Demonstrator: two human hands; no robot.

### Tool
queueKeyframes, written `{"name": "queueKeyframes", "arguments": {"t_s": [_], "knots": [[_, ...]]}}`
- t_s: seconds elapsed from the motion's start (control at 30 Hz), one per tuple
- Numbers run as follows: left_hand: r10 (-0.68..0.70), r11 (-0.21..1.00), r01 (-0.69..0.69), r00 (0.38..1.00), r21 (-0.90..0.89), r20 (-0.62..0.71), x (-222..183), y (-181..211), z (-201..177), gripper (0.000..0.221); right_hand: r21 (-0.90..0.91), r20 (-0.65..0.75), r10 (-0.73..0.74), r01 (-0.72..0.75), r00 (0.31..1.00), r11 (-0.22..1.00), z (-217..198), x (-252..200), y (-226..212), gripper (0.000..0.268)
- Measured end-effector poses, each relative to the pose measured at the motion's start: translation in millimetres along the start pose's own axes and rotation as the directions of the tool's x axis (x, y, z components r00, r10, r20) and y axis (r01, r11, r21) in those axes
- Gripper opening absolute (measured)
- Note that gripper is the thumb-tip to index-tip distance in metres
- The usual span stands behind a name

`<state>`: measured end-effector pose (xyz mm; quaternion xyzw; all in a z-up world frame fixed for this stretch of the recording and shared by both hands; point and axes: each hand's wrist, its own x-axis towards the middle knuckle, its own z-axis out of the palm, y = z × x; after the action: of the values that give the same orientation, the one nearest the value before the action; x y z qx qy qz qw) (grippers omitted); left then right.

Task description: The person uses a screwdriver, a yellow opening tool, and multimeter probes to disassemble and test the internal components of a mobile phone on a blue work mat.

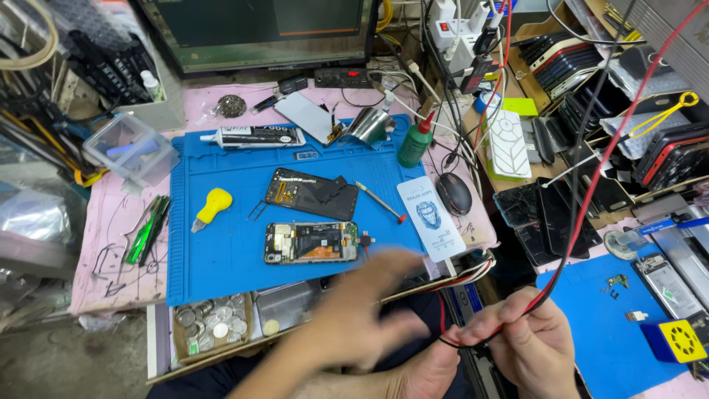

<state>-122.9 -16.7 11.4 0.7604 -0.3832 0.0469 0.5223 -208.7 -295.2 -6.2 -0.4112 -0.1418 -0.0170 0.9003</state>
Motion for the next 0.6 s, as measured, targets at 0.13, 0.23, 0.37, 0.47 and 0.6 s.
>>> {"name": "queueKeyframes", "arguments": {"t_s": [0.13, 0.23, 0.37, 0.47, 0.6], "knots": [[0.026, 0.912, 0.026, 0.992, -0.409, 0.121, -20, 16, 71, 0.042, -0.162, 0.02, -0.299, 0.298, 0.954, 0.941, 24, 18, 1, 0.01], [-0.116, 0.955, 0.153, 0.981, -0.253, 0.155, -44, -19, 88, 0.018, -0.148, -0.054, -0.44, 0.429, 0.896, 0.891, 15, 21, -13, 0.022], [-0.271, 0.93, 0.309, 0.942, -0.197, 0.201, -75, -35, 64, 0.01, -0.155, 0.051, -0.433, 0.435, 0.9, 0.887, 5, 37, -31, 0.043], [-0.254, 0.911, 0.252, 0.966, -0.327, 0.036, -81, -12, 41, 0.022, -0.19, 0.237, -0.253, 0.3, 0.938, 0.935, 8, 49, -24, 0.058], [-0.076, 0.992, 0.063, 0.99, -0.11, -0.117, -63, 21, 21, 0.027, -0.87, 0.23, 0.525, -0.069, 0.819, 0.489, 23, 64, 48, 0.072]]}}
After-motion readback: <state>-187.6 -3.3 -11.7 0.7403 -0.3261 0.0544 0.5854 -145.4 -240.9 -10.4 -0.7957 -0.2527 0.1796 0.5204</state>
